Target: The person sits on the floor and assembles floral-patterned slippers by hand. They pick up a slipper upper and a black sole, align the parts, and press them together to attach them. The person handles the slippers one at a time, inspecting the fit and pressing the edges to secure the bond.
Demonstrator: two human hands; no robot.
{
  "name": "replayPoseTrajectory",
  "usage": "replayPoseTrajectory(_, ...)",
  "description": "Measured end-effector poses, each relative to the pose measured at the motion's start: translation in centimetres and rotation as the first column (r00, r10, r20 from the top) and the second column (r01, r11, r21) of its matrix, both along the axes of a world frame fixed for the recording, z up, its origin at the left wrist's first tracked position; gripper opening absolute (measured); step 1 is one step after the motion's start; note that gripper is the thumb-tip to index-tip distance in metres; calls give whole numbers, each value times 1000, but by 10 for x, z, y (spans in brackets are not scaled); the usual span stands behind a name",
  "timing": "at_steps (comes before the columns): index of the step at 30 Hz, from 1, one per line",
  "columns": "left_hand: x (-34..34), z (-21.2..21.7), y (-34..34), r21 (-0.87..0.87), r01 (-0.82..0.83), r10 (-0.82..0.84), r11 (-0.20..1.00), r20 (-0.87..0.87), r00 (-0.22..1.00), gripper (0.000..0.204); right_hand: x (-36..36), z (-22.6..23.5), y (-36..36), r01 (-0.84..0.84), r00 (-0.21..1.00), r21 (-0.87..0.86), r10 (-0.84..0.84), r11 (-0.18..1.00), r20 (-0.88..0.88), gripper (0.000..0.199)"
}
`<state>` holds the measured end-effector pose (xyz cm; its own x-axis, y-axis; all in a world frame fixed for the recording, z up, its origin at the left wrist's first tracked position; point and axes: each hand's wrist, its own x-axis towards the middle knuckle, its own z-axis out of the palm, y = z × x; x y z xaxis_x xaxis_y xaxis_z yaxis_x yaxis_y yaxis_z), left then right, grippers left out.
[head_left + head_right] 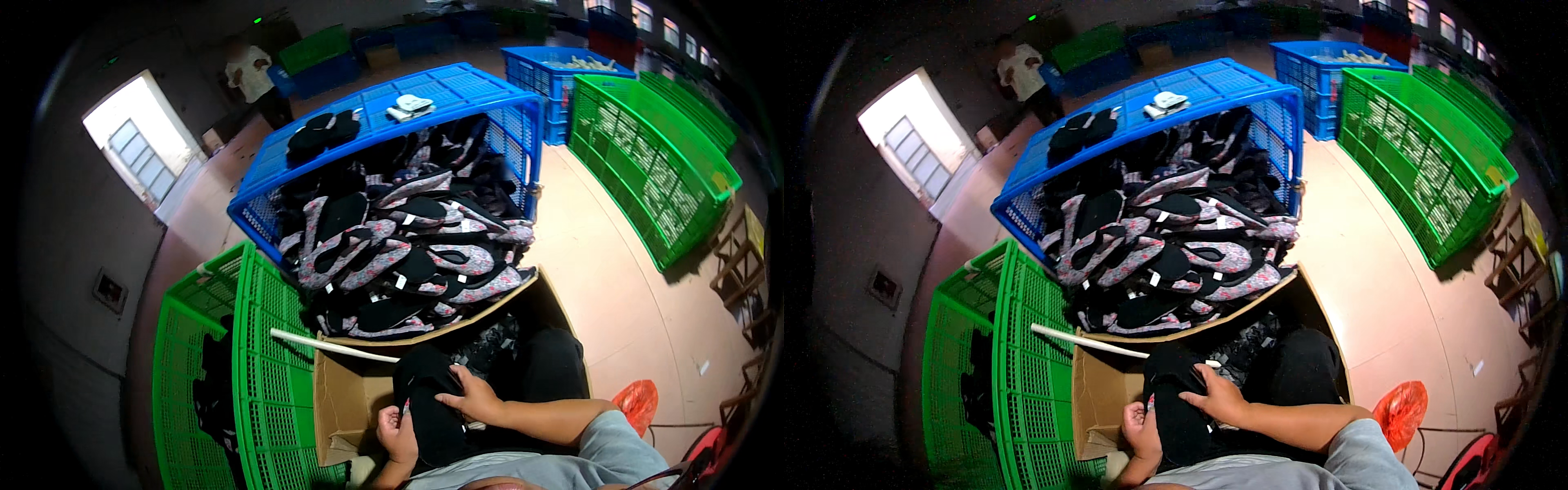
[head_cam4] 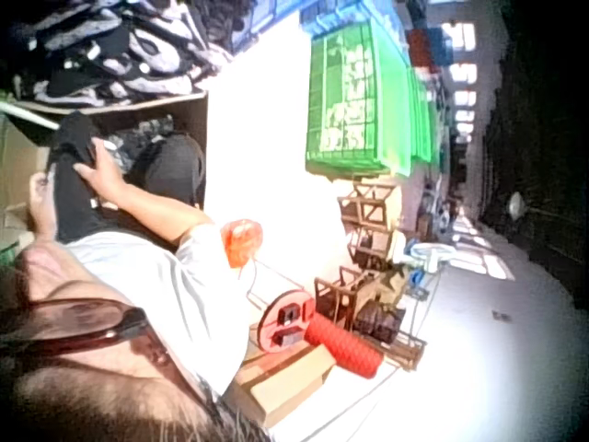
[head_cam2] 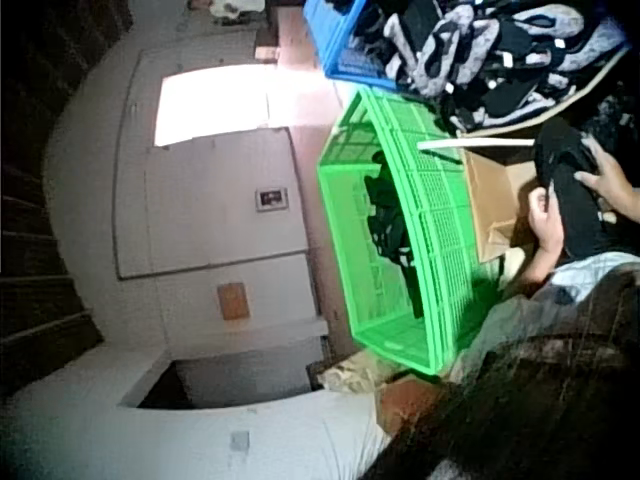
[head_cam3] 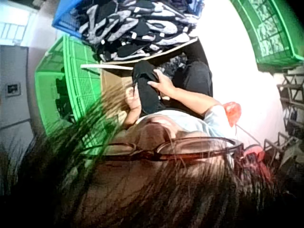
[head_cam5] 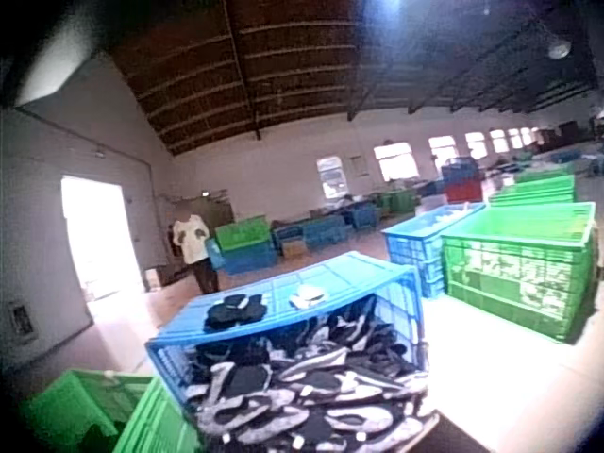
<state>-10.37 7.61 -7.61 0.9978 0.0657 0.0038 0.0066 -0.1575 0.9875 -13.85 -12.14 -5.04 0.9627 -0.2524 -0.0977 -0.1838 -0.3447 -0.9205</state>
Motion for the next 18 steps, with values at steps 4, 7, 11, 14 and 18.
replayPoseTrajectory(4, 0, -7, 5, 6, 11, -12, 1000, 48, 999, 15, 0, -1, 2, -7, 1000, -16, 7, 1000, 17, 76)
replayPoseTrajectory(7, -1, -5, 5, 11, 20, -20, 1000, 66, 998, 14, 1, 3, 2, -9, 1000, -49, 9, 999, 12, 76)
replayPoseTrajectory(11, -1, 2, 3, 45, 14, -19, 999, 98, 995, 14, 1, 5, 3, -2, 1000, -50, 3, 999, 11, 75)
replayPoseTrajectory(14, -1, -2, 4, 57, 19, -25, 998, 109, 994, 15, 1, 8, 2, -19, 1000, -56, 18, 998, -17, 74)
replayPoseTrajectory(18, -3, 2, 4, 99, 18, -31, 995, 127, 991, 16, 0, 13, 4, -25, 999, -62, 23, 998, -31, 73)
